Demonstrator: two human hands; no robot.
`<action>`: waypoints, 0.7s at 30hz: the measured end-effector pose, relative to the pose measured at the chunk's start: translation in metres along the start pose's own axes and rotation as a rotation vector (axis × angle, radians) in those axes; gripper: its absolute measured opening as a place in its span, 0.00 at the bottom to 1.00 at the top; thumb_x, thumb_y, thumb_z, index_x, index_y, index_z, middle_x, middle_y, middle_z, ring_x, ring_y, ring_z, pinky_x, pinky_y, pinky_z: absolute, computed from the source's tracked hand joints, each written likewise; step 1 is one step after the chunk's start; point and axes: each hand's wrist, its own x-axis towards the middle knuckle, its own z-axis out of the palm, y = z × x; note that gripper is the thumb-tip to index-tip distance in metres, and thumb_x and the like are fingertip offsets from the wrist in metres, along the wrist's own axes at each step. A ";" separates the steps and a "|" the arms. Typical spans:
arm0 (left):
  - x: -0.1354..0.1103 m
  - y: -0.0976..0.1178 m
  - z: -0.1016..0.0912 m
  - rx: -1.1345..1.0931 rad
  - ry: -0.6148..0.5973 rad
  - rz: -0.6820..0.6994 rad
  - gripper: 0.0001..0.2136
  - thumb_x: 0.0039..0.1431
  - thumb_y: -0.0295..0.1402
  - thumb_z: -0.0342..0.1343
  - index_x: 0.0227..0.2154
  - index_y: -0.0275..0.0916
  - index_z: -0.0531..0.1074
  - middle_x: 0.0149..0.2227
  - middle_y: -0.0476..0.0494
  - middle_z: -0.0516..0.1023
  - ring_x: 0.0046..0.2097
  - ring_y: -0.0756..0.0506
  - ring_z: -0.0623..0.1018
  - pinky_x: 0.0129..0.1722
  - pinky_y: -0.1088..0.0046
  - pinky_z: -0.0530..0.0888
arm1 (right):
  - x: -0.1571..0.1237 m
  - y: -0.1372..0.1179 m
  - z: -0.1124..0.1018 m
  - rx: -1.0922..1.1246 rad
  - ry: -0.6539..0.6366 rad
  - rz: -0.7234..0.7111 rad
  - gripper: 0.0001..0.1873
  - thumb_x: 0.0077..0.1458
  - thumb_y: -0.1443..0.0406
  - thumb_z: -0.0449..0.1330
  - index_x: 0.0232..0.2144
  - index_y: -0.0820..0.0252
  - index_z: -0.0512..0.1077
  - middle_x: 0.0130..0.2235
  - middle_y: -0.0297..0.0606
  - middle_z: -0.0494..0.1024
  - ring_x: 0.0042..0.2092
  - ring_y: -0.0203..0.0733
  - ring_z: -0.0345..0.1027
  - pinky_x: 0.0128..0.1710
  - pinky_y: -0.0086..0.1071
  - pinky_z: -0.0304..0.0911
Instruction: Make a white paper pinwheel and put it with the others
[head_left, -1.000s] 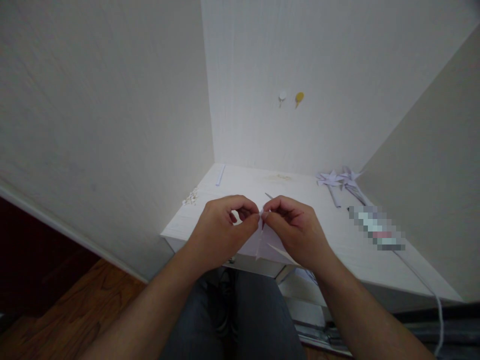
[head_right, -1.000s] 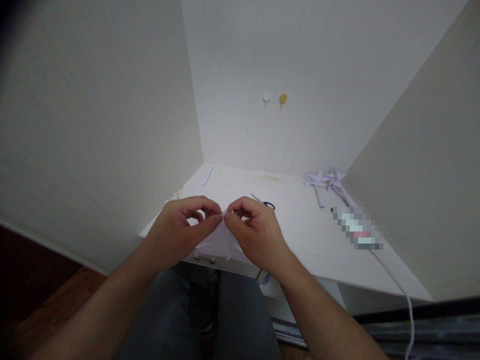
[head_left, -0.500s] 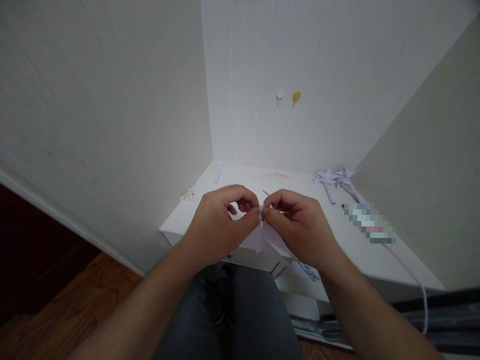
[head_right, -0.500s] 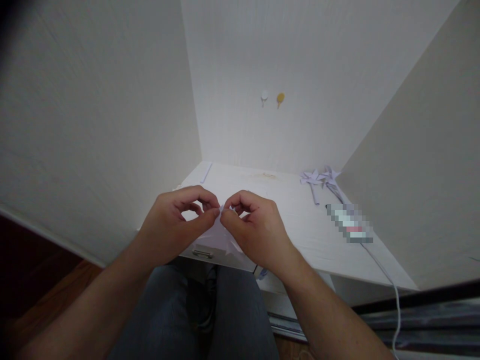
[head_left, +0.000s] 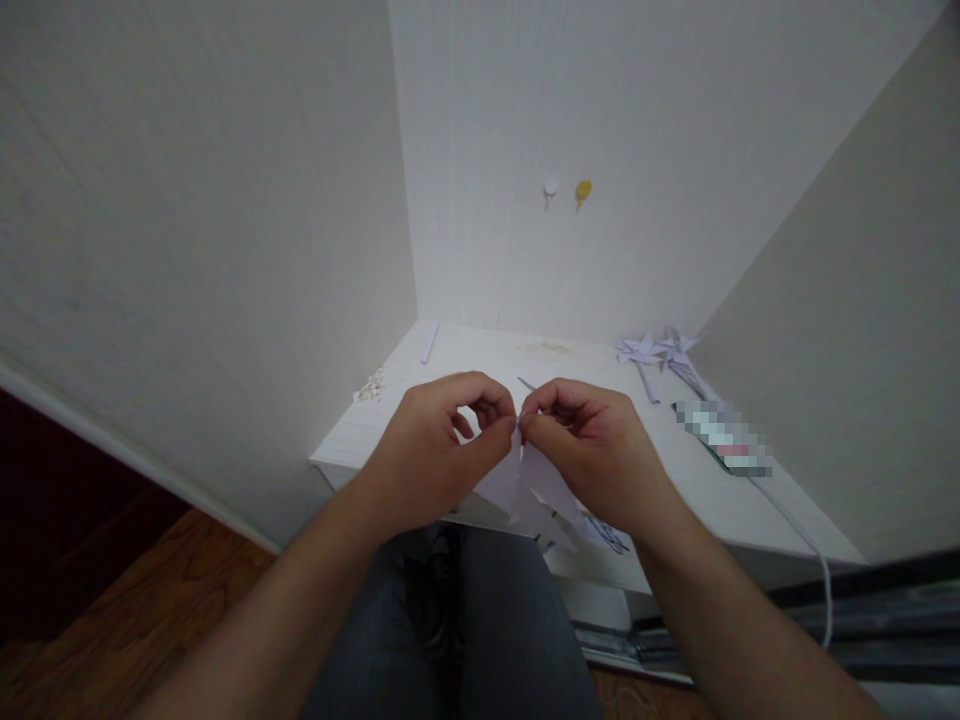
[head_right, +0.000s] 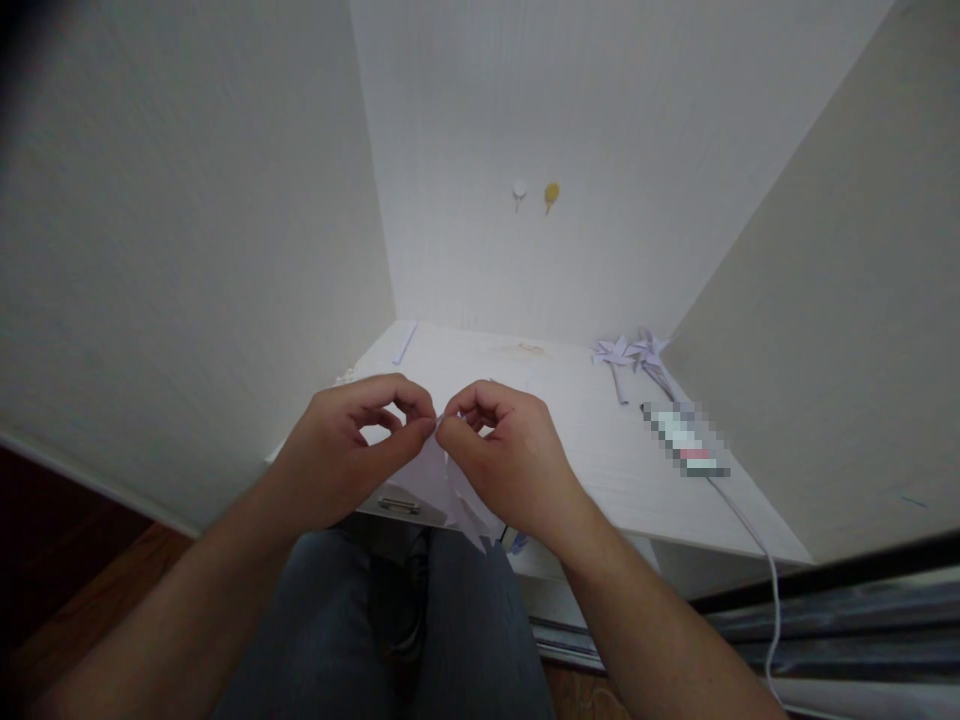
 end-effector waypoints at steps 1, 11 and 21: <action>0.000 0.001 -0.001 -0.050 -0.020 -0.042 0.03 0.59 0.27 0.61 0.31 0.38 0.78 0.29 0.51 0.79 0.32 0.51 0.76 0.31 0.77 0.71 | -0.001 0.000 0.000 0.009 -0.005 0.001 0.04 0.51 0.64 0.64 0.28 0.59 0.77 0.25 0.31 0.75 0.26 0.34 0.63 0.23 0.27 0.55; 0.006 -0.001 -0.002 -0.409 -0.148 -0.177 0.06 0.58 0.33 0.65 0.33 0.36 0.77 0.31 0.50 0.77 0.31 0.52 0.72 0.29 0.77 0.68 | -0.005 -0.009 -0.007 0.040 0.008 -0.036 0.04 0.50 0.65 0.64 0.26 0.60 0.77 0.24 0.31 0.75 0.25 0.33 0.62 0.23 0.27 0.55; 0.004 -0.006 0.007 -0.263 -0.050 -0.224 0.05 0.59 0.34 0.62 0.33 0.37 0.78 0.31 0.49 0.78 0.31 0.51 0.74 0.28 0.77 0.68 | -0.007 0.012 -0.018 0.123 0.131 -0.072 0.05 0.57 0.63 0.69 0.35 0.56 0.85 0.34 0.36 0.86 0.33 0.38 0.77 0.32 0.30 0.70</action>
